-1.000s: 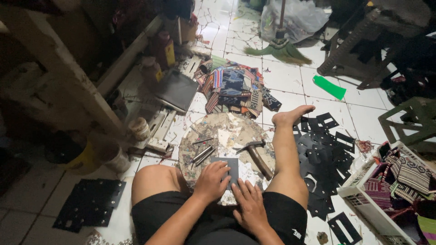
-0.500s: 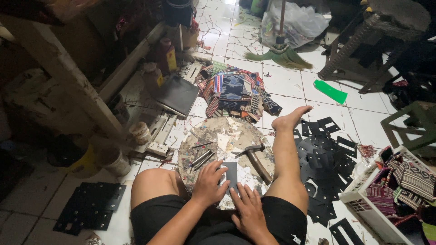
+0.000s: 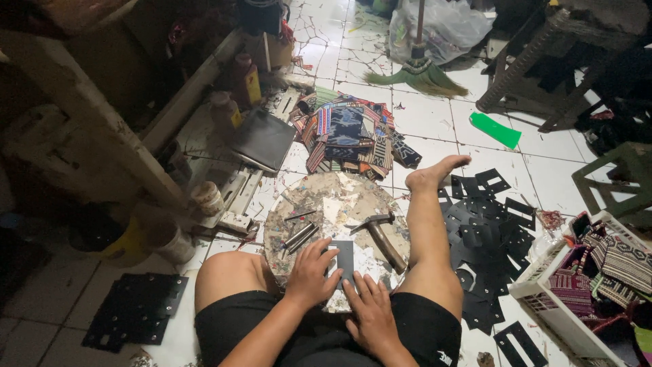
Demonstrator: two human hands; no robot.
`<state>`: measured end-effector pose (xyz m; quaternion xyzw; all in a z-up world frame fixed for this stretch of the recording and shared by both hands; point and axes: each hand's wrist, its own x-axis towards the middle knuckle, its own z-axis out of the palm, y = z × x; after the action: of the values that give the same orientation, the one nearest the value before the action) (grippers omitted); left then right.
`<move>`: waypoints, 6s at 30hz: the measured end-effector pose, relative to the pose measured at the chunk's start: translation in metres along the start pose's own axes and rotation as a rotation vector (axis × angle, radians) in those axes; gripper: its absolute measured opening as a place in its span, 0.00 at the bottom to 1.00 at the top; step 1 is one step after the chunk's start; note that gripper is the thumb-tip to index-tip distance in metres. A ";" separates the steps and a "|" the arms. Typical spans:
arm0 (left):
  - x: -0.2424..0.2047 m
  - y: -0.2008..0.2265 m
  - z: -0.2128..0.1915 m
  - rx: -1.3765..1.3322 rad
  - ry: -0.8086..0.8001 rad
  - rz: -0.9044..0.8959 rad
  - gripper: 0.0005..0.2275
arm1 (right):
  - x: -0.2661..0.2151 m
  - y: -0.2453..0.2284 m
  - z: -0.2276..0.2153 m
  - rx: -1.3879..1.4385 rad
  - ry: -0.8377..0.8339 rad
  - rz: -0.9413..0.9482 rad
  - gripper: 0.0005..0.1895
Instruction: Attaching metal rivets to pre-cut leather pieces using a hammer and punch tool on a floor-based workspace.
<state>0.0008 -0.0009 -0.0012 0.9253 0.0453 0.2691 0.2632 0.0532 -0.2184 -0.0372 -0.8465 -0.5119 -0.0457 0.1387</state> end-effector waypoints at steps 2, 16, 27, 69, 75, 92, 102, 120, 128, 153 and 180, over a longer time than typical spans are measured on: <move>0.000 0.001 -0.001 0.002 -0.013 -0.004 0.18 | -0.001 0.001 0.000 -0.001 0.003 -0.011 0.53; 0.002 0.002 -0.001 0.011 0.023 0.027 0.17 | -0.001 0.003 0.001 -0.029 0.024 -0.029 0.55; 0.002 -0.001 -0.002 -0.003 0.007 0.005 0.18 | 0.002 0.001 -0.002 -0.010 0.031 -0.029 0.50; 0.002 0.000 -0.003 -0.031 -0.007 -0.024 0.16 | 0.001 0.002 0.000 0.001 0.008 -0.032 0.52; 0.002 0.000 -0.002 -0.043 -0.024 -0.037 0.16 | 0.002 -0.001 -0.005 0.012 -0.021 -0.014 0.51; 0.001 -0.001 0.001 -0.016 -0.036 -0.030 0.16 | 0.002 0.001 -0.006 0.038 -0.006 -0.024 0.52; 0.001 -0.003 0.002 -0.010 0.008 -0.002 0.16 | 0.001 0.004 0.000 -0.013 -0.031 -0.030 0.52; 0.003 0.001 -0.001 0.021 0.010 -0.004 0.17 | 0.000 0.004 -0.001 0.023 0.000 -0.030 0.51; 0.003 0.000 -0.002 0.014 0.007 -0.015 0.17 | 0.000 0.003 0.002 -0.025 0.076 -0.051 0.51; -0.019 -0.041 -0.064 -0.045 0.299 -0.267 0.13 | -0.004 0.006 0.012 -0.078 0.059 -0.050 0.52; -0.130 -0.142 -0.084 0.139 0.231 -0.577 0.14 | 0.001 0.000 0.009 -0.027 0.088 -0.071 0.52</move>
<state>-0.1453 0.1311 -0.0750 0.8534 0.3538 0.2830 0.2577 0.0535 -0.2148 -0.0461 -0.8267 -0.5344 -0.0947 0.1482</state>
